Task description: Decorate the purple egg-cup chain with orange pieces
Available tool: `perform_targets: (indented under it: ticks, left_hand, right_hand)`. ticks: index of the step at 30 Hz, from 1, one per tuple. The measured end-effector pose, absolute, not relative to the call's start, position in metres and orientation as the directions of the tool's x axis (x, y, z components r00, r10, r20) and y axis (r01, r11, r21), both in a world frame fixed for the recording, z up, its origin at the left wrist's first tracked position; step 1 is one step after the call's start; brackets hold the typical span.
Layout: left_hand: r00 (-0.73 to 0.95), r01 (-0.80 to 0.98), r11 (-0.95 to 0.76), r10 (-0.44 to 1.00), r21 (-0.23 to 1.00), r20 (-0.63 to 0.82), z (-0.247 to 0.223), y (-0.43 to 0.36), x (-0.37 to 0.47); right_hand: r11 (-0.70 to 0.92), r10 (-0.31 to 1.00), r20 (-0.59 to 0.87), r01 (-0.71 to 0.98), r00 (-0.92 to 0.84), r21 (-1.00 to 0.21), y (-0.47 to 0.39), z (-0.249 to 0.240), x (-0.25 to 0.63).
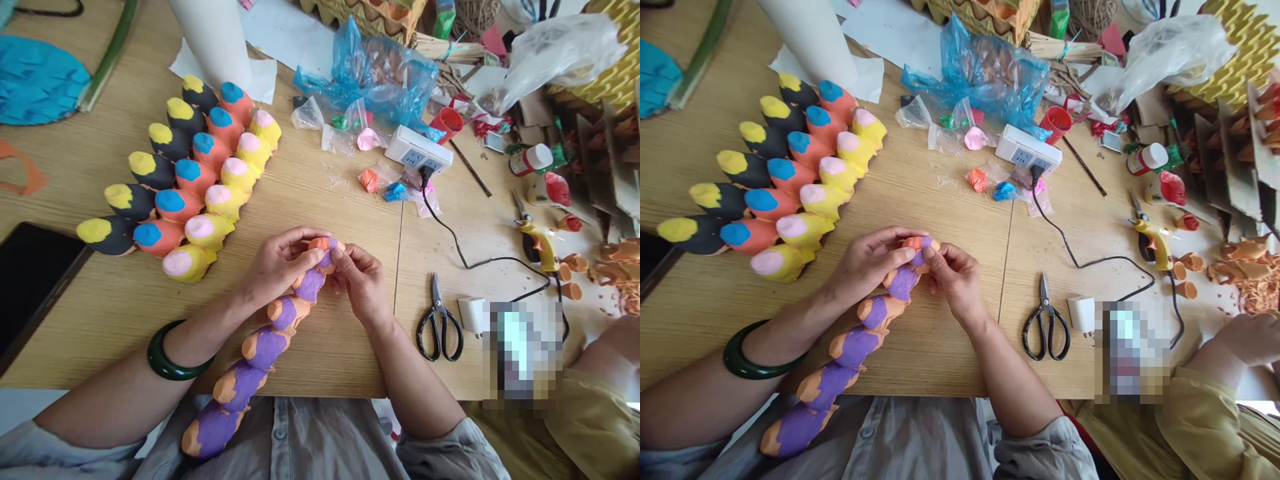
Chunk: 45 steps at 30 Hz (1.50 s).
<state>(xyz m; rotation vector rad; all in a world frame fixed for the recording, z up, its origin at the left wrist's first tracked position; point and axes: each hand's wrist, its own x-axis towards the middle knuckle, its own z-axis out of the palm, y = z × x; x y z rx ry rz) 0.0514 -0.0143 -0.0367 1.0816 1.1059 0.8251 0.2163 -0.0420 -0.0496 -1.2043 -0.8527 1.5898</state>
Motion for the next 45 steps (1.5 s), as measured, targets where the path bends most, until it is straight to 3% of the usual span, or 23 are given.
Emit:
perform_targets:
  ticks: [31,36,45]
  left_hand:
    - [0.168,-0.016,0.291,0.944,0.957,-0.284,-0.033,-0.018,0.058]
    - [0.224,0.022,0.270,0.937,0.962,-0.268,-0.031,-0.014,0.053]
    - [0.332,-0.089,0.312,0.905,0.946,-0.267,-0.046,-0.014,0.050]
  right_hand:
    - [-0.319,0.948,-0.304,-0.255,-0.096,-0.913,-0.046,-0.049,0.214]
    - [-0.341,0.939,-0.334,-0.332,-0.079,-0.880,-0.044,-0.053,0.215]
    - [-0.345,0.937,-0.340,-0.381,-0.082,-0.858,-0.042,-0.053,0.217]
